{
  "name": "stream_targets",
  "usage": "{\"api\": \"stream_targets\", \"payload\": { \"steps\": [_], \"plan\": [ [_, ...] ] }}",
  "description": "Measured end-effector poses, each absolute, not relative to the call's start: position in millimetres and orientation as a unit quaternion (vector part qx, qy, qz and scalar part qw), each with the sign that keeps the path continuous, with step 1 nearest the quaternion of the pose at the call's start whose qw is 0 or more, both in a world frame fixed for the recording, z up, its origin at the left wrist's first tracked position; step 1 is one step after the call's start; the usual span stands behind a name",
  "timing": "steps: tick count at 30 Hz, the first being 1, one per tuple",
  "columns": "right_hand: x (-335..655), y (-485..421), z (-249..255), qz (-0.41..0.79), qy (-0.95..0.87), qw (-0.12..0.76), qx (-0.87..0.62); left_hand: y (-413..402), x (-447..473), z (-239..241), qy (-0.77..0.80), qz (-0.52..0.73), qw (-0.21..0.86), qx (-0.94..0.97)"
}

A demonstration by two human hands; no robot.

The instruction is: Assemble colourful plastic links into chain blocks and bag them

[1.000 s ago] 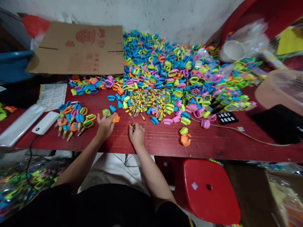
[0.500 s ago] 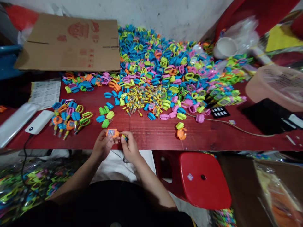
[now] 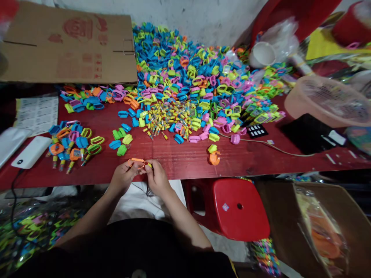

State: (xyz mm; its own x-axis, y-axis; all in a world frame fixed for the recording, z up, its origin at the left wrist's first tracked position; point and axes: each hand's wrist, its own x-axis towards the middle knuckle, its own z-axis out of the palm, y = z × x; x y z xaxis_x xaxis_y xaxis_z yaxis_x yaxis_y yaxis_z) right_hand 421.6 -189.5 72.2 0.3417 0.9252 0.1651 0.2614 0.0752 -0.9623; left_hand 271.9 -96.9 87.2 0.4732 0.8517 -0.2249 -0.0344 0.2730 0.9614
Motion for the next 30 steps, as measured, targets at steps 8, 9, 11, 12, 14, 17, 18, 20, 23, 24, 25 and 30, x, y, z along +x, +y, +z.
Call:
{"api": "stream_targets", "payload": {
  "steps": [8, 9, 11, 12, 14, 17, 18, 20, 23, 24, 25, 30],
  "plan": [
    [424, -195, 89, 0.342, -0.475, 0.551, -0.594, -102, 271, 100, 0.413, 0.339, 0.714, 0.453],
    [423, -196, 90, 0.338, -0.477, 0.548, -0.598, -102, 271, 101, 0.418, 0.342, 0.708, 0.456],
    [419, -196, 91, 0.327, -0.477, 0.549, -0.603, -104, 272, 103, 0.422, 0.348, 0.701, 0.458],
    [416, -196, 90, 0.320, -0.474, 0.555, -0.604, -105, 273, 104, 0.422, 0.351, 0.699, 0.458],
    [409, -195, 87, 0.299, -0.466, 0.571, -0.607, -108, 276, 104, 0.425, 0.360, 0.694, 0.457],
    [399, -193, 81, 0.265, -0.452, 0.592, -0.612, -114, 280, 104, 0.429, 0.382, 0.681, 0.455],
    [396, -191, 80, 0.257, -0.447, 0.600, -0.612, -115, 281, 104, 0.431, 0.390, 0.673, 0.457],
    [394, -189, 79, 0.253, -0.438, 0.606, -0.614, -116, 280, 104, 0.436, 0.402, 0.647, 0.479],
    [397, -187, 80, 0.288, -0.438, 0.579, -0.624, -114, 274, 102, 0.437, 0.419, 0.576, 0.549],
    [400, -186, 80, 0.306, -0.439, 0.566, -0.627, -113, 271, 101, 0.432, 0.421, 0.555, 0.573],
    [403, -186, 80, 0.324, -0.441, 0.556, -0.626, -113, 268, 99, 0.425, 0.420, 0.541, 0.592],
    [414, -178, 73, 0.435, -0.452, 0.543, -0.559, -116, 262, 89, 0.395, 0.382, 0.559, 0.621]
  ]
}}
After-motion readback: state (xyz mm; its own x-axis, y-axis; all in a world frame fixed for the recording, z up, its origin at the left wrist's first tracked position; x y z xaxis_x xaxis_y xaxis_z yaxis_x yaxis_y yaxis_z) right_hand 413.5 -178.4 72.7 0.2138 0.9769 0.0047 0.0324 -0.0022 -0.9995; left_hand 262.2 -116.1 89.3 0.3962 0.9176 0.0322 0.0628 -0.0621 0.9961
